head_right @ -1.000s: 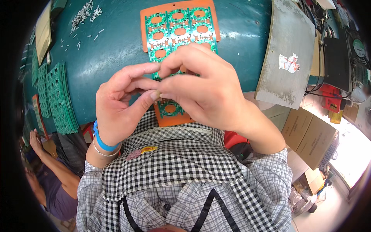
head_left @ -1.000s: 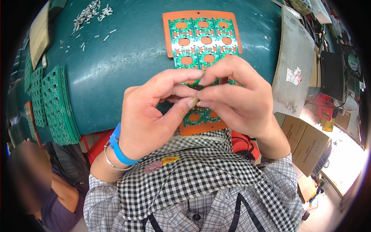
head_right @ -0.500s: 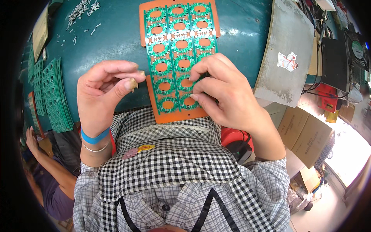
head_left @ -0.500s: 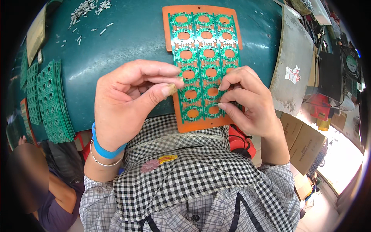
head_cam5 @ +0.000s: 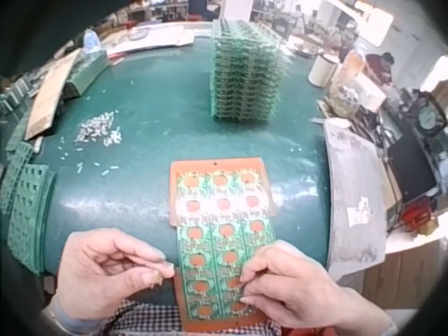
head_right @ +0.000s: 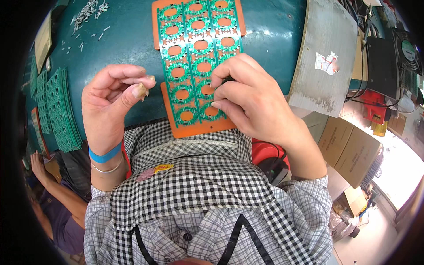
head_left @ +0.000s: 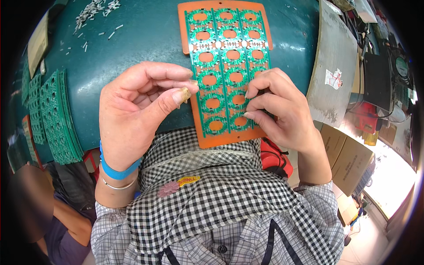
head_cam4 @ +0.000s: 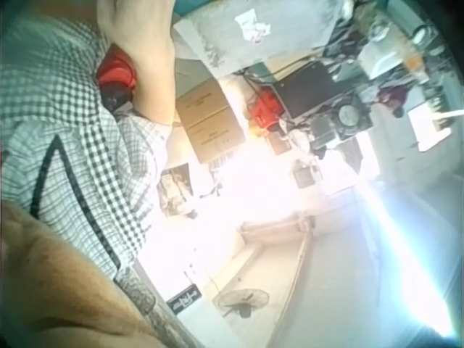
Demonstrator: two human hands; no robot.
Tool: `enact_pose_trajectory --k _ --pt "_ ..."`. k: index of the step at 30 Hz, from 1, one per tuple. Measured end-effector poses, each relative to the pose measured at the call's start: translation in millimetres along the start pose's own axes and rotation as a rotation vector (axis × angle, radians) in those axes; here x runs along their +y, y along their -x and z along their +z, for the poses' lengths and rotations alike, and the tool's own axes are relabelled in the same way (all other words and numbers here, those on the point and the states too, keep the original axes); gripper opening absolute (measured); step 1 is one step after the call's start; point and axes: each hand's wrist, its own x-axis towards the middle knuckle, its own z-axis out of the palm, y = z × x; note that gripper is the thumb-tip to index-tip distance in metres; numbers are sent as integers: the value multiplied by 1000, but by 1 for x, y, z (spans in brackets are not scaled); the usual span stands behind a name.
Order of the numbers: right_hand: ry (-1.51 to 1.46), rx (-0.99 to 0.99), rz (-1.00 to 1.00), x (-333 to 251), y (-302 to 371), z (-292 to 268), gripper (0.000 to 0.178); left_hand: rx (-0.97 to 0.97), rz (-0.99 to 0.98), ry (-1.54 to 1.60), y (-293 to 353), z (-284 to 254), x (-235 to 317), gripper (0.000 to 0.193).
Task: The person inserts small components into holes on a circuit board mounted on a fixture by hand. The person then moves a metal plate, moves a stack of circuit boards, places another circuit board onto the fixture, and inserts small components into it.
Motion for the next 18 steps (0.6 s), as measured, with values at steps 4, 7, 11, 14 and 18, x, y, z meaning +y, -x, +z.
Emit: enact_pose_trajectory --k 4,7,11,14,18 --pt "11 13 -14 3 1 2 18 -3 -1 0 0 -1 -2 22" --pt "12 11 -20 2 0 1 19 -2 0 -8 -1 -2 -3 22" --pt "25 6 -27 0 -1 2 21 -2 2 -5 -1 -1 -2 22" --pt "38 14 -42 0 -1 4 23 -8 2 -3 -1 0 -2 22" --pt "46 14 -39 0 -1 4 24 -12 5 -13 -2 0 -3 22"
